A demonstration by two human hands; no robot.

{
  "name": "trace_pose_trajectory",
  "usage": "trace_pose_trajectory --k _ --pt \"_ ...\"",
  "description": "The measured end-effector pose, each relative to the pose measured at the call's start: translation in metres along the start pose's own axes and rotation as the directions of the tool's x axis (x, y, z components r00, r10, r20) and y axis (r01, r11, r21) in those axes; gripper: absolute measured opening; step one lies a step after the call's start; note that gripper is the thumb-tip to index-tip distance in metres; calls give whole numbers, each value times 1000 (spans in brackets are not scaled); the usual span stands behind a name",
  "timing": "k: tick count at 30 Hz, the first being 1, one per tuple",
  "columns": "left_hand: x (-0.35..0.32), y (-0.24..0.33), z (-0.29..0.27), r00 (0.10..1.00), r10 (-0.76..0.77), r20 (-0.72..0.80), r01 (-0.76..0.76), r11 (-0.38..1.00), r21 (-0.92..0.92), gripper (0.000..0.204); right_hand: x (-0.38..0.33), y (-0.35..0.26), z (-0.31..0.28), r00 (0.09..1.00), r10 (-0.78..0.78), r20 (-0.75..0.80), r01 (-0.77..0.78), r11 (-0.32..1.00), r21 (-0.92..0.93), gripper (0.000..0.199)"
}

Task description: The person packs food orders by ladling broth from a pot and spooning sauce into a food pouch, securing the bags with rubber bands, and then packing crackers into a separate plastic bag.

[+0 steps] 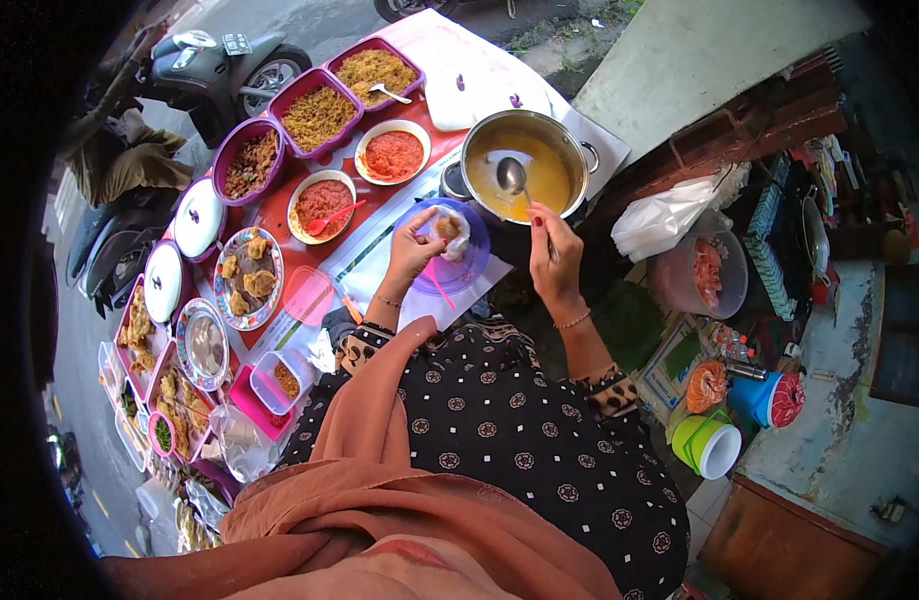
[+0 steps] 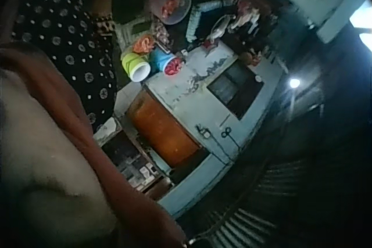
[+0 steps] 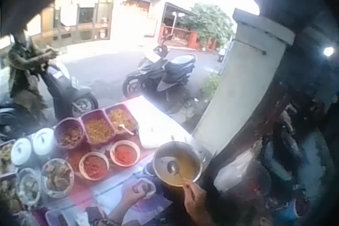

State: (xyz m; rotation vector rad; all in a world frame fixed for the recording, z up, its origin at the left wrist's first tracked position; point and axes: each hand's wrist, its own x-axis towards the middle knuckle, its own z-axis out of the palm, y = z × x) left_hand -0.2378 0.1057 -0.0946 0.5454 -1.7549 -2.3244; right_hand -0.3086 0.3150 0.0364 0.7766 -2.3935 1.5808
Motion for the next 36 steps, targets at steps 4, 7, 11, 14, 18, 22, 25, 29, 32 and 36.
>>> trace_pose_trajectory --k 4,7,11,14,18,22,25,29,32,36 --pt "3 -3 -8 998 66 12 -67 986 154 60 2 4 -1 995 97 -4 -96 988 120 17" --pt "5 -6 -3 999 42 22 -44 993 105 61 -1 -15 -1 999 0 33 -3 993 114 17" --pt "5 -2 4 1000 -24 3 24 994 103 62 -13 -48 -1 967 -126 223 119 992 45 13" --pt "12 -8 1 998 -55 -13 56 980 192 64 -27 -49 1 885 -239 400 271 962 -25 15" --pt "11 -3 2 998 -48 -36 55 975 217 64 -37 -46 7 796 -328 508 445 887 -125 19" --pt "9 0 0 995 -72 -65 83 978 191 62 -42 -44 14 803 -318 503 435 891 -130 19" --pt "10 -4 -2 995 -78 -58 88 979 184 62 -41 -43 19 815 -307 492 418 899 -133 20" --pt "12 -9 -4 995 -80 -54 88 980 178 61 -42 -38 26 811 -289 509 412 900 -144 20" --pt "10 -12 -7 995 -75 -71 87 978 188 60 -42 -33 29 834 -261 485 358 926 -118 17" --pt "6 -2 -3 990 -126 -69 132 987 88 59 -42 -20 31 887 -154 435 199 978 -61 14"
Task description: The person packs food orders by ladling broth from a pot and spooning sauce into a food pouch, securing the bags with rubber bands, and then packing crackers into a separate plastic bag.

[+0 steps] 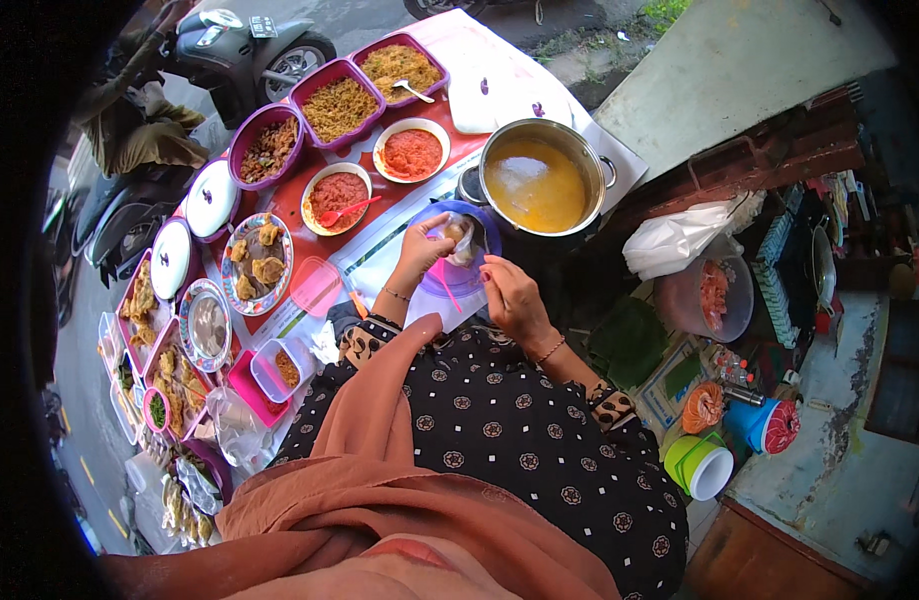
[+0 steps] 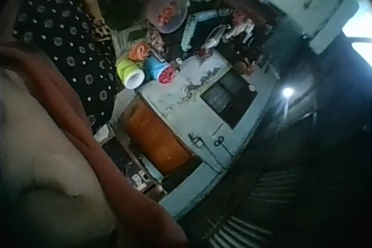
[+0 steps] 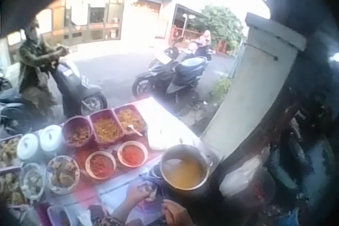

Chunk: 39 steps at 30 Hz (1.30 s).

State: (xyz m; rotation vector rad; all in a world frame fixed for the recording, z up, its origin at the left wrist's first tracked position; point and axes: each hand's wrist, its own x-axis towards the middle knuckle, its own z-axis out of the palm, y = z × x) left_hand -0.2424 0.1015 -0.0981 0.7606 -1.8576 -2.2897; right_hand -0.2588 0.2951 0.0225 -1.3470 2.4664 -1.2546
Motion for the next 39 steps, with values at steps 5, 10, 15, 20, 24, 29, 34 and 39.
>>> trace_pose_trajectory --k 5,10,15,20,24,29,34,39 --pt "1 3 0 1000 25 6 -26 991 128 55 1 5 -5 963 232 -134 -190 945 268 18" --pt "8 3 6 840 542 28 -473 704 530 44 -6 19 -6 875 454 -168 -307 788 533 24" --pt "7 3 15 878 478 9 -404 733 547 38 -16 19 -13 823 557 -114 -373 680 631 34" --pt "1 6 17 877 481 -6 -403 741 537 34 -19 14 -18 804 583 -120 -355 632 689 34" --pt "3 -1 14 858 514 26 -433 693 576 35 -21 14 -18 797 595 -106 -365 612 701 34" --pt "10 -2 14 850 521 70 -463 680 569 34 -18 15 -22 783 614 -105 -367 591 718 36" --pt "7 -1 13 849 528 15 -457 721 521 32 -17 15 -27 783 615 -93 -357 567 742 37" --pt "0 10 19 886 463 6 -376 712 593 30 -22 18 -27 766 637 -90 -356 536 765 37"
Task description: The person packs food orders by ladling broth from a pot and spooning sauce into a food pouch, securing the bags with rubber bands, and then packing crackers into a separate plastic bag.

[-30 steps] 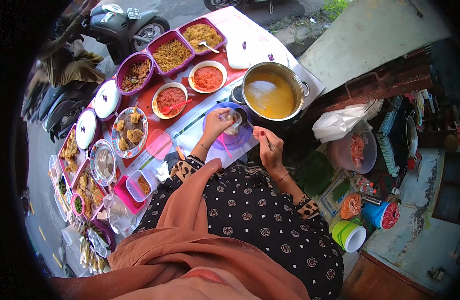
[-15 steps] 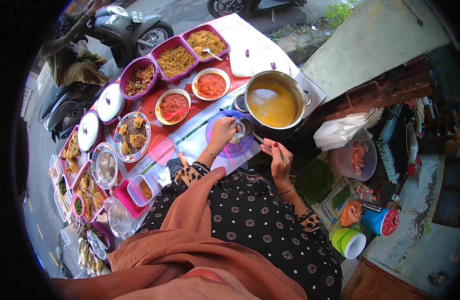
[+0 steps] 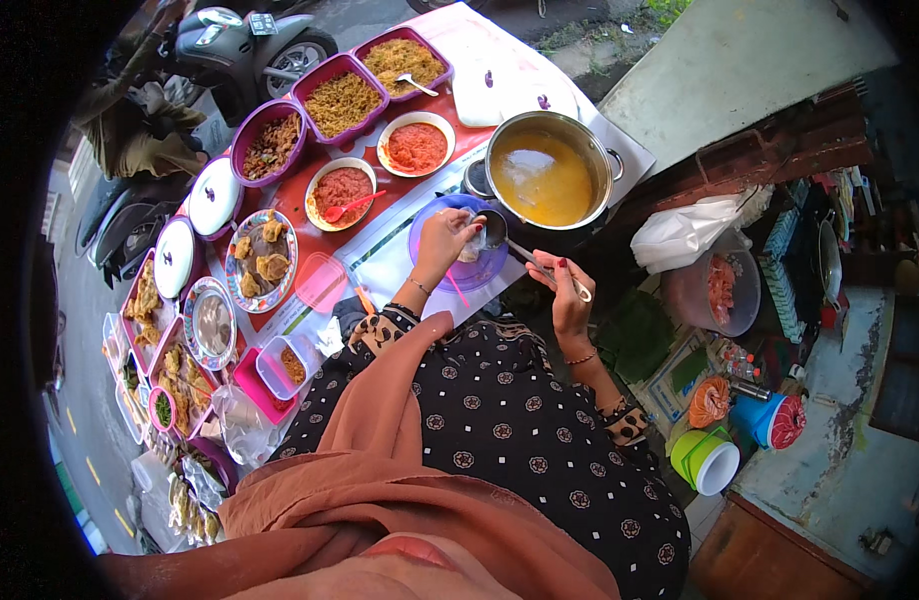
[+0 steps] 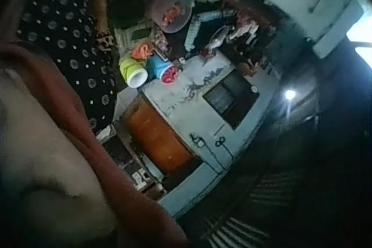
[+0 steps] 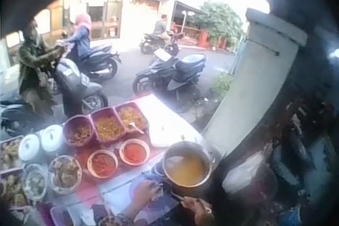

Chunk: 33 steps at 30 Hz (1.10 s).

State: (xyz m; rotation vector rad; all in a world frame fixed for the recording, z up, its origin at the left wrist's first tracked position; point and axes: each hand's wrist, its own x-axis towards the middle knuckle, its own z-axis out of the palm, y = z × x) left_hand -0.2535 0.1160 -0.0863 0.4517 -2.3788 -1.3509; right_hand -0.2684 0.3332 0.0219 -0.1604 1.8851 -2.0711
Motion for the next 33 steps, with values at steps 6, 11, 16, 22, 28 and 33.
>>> trace_pose_trajectory --k 6,11,16,22,28,33 --pt "1 16 -2 988 -153 18 152 987 57 34 -2 7 -12 1000 28 -11 -27 996 81 37" --pt "0 11 -5 999 -34 -3 34 998 -45 30 -11 9 -37 994 51 -99 -31 980 196 36" --pt "-1 4 -12 995 -80 67 80 997 15 40 -36 -7 -79 980 45 -192 -21 992 126 36" --pt "-5 -4 -9 997 54 58 -58 995 76 41 -52 15 -111 958 -208 -196 69 835 -546 23" --pt "-7 2 -3 980 -130 149 147 983 -109 44 -51 69 -105 934 -285 216 299 289 -910 15" --pt "-19 -10 -11 988 -116 103 135 969 -205 45 -43 -24 -99 887 -460 46 262 419 -869 12"
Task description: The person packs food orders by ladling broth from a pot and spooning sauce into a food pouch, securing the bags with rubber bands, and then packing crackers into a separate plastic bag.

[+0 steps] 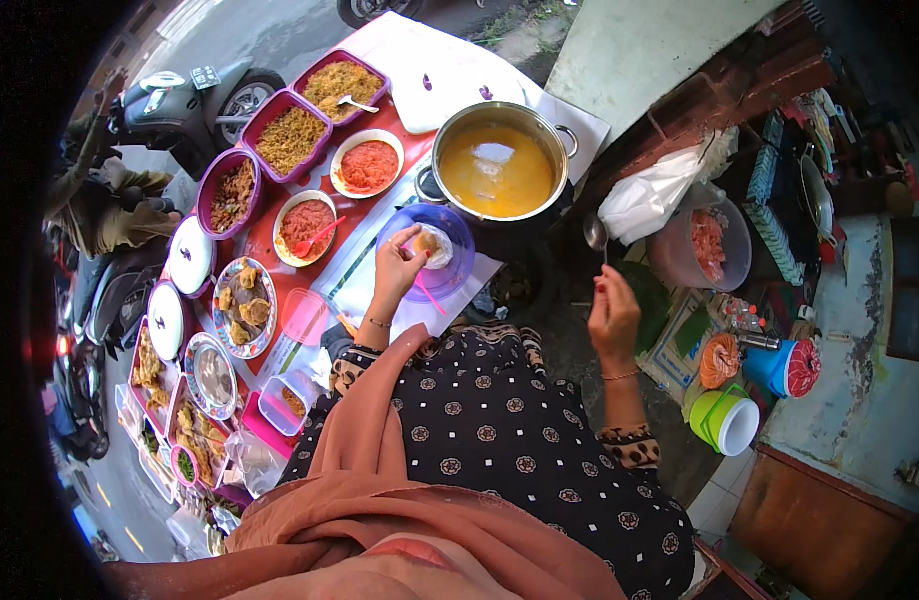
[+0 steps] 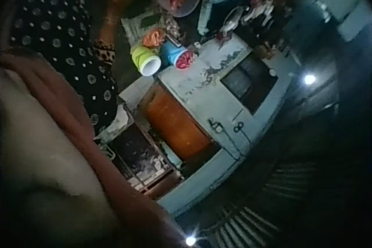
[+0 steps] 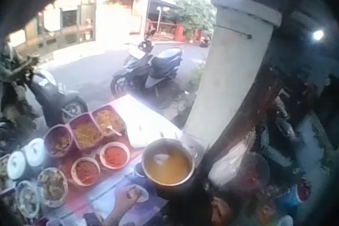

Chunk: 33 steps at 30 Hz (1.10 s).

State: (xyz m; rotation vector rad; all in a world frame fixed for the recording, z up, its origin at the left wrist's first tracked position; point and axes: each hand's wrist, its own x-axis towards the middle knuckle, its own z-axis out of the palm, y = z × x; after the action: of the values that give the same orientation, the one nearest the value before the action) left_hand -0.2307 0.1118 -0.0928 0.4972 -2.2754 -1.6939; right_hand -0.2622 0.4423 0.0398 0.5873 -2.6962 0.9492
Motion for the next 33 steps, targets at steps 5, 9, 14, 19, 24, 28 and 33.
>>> trace_pose_trajectory --k 5,9,14,19,24,28,33 --pt "2 9 9 1000 -13 -13 13 1000 28 45 65 -37 8 969 -186 -164 216 958 189 12" --pt "7 14 12 1000 29 5 -30 998 56 46 114 -9 89 957 -285 -62 288 957 44 11" --pt "1 15 10 992 122 -33 -122 992 23 45 139 14 146 986 -125 113 135 987 -83 15" --pt "-7 14 1 1000 22 -5 -22 998 52 44 156 15 170 994 39 -104 -34 998 48 28" --pt "-1 13 2 1000 21 8 -21 1000 21 44 167 36 195 944 330 -12 -291 850 439 33" --pt "1 9 2 999 21 30 -22 1000 9 45 168 18 198 905 401 144 -395 663 636 37" --pt "4 13 4 998 15 55 -17 1000 23 44 168 9 197 819 455 350 -535 385 752 39"
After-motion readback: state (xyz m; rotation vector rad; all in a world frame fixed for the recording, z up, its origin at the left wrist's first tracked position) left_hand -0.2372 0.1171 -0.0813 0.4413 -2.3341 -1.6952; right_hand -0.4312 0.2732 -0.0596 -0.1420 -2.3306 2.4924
